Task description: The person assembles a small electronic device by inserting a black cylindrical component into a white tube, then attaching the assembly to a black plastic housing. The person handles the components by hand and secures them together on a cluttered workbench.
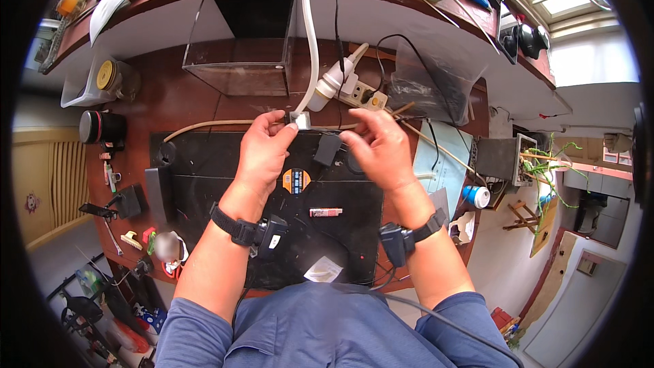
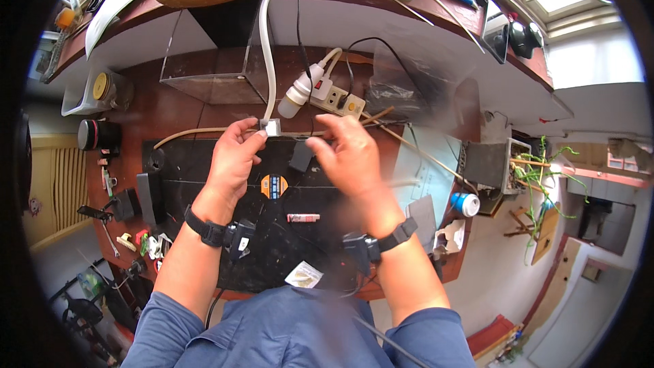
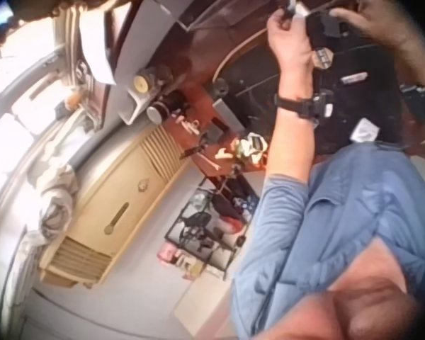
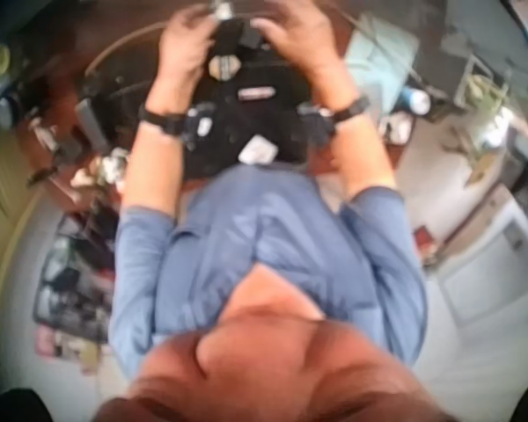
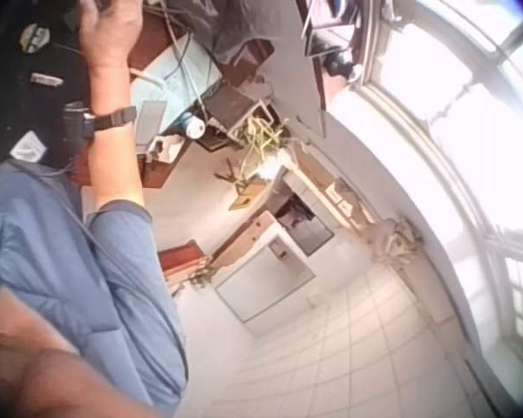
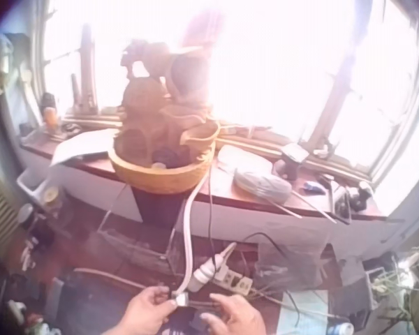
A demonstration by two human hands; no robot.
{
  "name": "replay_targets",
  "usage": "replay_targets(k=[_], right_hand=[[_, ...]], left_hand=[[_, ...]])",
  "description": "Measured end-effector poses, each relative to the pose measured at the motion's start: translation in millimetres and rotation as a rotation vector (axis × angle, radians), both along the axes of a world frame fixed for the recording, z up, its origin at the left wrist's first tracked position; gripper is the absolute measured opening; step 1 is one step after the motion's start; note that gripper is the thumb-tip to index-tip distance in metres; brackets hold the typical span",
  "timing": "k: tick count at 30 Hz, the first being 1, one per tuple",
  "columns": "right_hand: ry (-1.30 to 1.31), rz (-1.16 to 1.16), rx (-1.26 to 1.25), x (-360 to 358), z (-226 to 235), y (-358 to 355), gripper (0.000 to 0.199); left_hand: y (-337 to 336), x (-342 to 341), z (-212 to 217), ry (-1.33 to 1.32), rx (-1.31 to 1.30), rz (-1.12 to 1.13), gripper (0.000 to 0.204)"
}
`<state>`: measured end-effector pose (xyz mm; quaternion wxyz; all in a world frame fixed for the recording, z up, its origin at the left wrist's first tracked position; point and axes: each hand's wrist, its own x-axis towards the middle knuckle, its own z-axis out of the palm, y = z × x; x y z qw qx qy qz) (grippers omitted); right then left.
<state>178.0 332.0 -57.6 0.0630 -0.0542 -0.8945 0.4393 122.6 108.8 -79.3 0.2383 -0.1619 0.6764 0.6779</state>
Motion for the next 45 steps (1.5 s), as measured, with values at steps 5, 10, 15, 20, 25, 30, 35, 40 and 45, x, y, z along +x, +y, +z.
replay_targets(k=[5,10,15,20,25,30,35,40,45], right_hand=[[0.013,0.196,0.206,-5.9,14.7,-34.9,0.06],[-0.052,0.257,0.281,-13.9,21.8,-42.7,0.054],[0.104,0.239,0.208,-16.3,11.5,-40.3,0.044],[0.1,0.247,0.192,-17.2,12.8,-41.8,0.043],[0.1,0.247,0.162,-17.2,10.9,-41.6,0.043],[0.112,0.241,0.175,-19.0,12.1,-41.5,0.042],[0.112,0.245,0.179,-21.3,13.8,-41.2,0.042],[0.113,0.245,0.169,-22.0,12.8,-40.4,0.042],[0.109,0.245,0.175,-21.9,14.0,-40.8,0.042]], left_hand=[[9.7,18.3,24.3,0.033,0.148,0.049,0.05],[3.5,31.1,17.2,0.165,0.134,0.015,0.046],[3.8,32.9,36.0,0.339,-0.07,-0.062,0.038],[-0.7,29.9,33.5,0.401,-0.114,-0.092,0.033],[-1.6,28.5,32.4,0.398,-0.102,-0.084,0.031],[-0.7,25.8,34.3,0.363,-0.076,-0.079,0.029],[-0.4,23.6,36.8,0.33,-0.042,-0.069,0.026],[-1.1,21.9,35.4,0.34,-0.031,-0.067,0.023],[-1.9,22.3,36.3,0.348,-0.047,-0.077,0.023]])
